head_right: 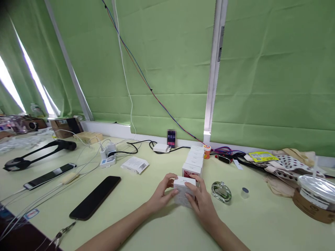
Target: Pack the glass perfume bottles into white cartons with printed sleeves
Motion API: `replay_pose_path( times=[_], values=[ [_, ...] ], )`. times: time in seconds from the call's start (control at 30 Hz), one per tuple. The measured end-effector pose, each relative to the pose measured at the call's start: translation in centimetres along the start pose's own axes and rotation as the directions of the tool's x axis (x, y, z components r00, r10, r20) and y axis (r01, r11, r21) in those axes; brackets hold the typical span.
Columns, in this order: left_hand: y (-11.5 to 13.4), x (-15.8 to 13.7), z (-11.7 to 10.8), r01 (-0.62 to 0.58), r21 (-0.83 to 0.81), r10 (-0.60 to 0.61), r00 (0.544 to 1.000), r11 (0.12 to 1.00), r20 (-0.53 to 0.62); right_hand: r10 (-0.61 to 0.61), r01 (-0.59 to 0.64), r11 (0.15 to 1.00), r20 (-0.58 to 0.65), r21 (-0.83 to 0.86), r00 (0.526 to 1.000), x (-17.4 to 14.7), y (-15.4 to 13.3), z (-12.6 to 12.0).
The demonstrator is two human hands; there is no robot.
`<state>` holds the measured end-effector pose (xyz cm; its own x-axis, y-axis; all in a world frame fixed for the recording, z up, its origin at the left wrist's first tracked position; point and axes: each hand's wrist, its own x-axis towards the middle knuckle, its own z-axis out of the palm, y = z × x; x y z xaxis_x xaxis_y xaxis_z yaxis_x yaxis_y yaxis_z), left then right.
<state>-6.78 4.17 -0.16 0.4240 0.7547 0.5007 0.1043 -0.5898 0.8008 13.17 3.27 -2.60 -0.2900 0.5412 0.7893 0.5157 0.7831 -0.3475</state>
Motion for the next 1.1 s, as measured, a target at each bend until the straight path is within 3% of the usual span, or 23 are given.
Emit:
replay_pose_path(
  times=[0.1, 0.23, 0.37, 0.47, 0.6, 0.63, 0.7, 0.8, 0.9, 1.1],
  values=[
    [0.0, 0.0, -0.1, 0.011, -0.004, -0.01, 0.998, 1.0, 0.062, 0.017, -0.018, 1.0, -0.069, -0.004, 0.997, 0.1, -0.3, 0.0],
    [0.5, 0.1, -0.8, -0.135, 0.138, 0.131, 0.991, 0.981, 0.032, 0.018, -0.02, 0.999, -0.077, -0.031, 0.997, -0.4, -0.6, 0.4],
    [1.3, -0.6, -1.0, -0.351, 0.218, 0.338, 0.936, 0.911, 0.095, 0.072, -0.075, 0.995, 0.066, 0.058, 0.995, -0.7, -1.1, 0.4],
    [1.7, -1.0, -0.4, -0.415, 0.232, 0.409, 0.909, 0.88, 0.076, 0.05, -0.098, 0.97, 0.21, 0.223, 0.976, -0.7, -1.5, -0.2],
    [1.6, -0.4, -0.9, -0.312, 0.266, 0.347, 0.933, 0.912, -0.093, 0.032, -0.138, 0.926, 0.293, 0.351, 0.956, -0.7, -1.8, -0.8],
    [1.4, -0.2, -1.3, -0.277, 0.235, 0.301, 0.951, 0.932, -0.074, 0.036, -0.149, 0.924, 0.308, 0.353, 0.951, -0.8, -1.8, -0.7],
    [1.1, 0.2, -2.1, -0.184, 0.124, 0.177, 0.982, 0.975, 0.068, 0.065, -0.185, 0.923, 0.337, 0.338, 0.939, -1.0, -1.9, -0.4],
    [0.7, 0.3, -2.3, 0.0, 0.007, -0.002, 0.974, 1.0, 0.229, 0.167, -0.279, 0.913, 0.351, 0.297, 0.921, -1.2, -2.0, 0.3],
    [0.8, 0.1, -1.8, 0.091, 0.042, -0.096, 0.983, 0.995, 0.154, 0.253, -0.332, 0.904, 0.291, 0.269, 0.923, -1.3, -2.0, 0.8],
    [0.5, -0.1, -1.5, 0.08, 0.057, -0.087, 0.987, 0.995, 0.135, 0.252, -0.267, 0.944, 0.096, 0.194, 0.963, -1.4, -0.9, 1.1]
  ],
)
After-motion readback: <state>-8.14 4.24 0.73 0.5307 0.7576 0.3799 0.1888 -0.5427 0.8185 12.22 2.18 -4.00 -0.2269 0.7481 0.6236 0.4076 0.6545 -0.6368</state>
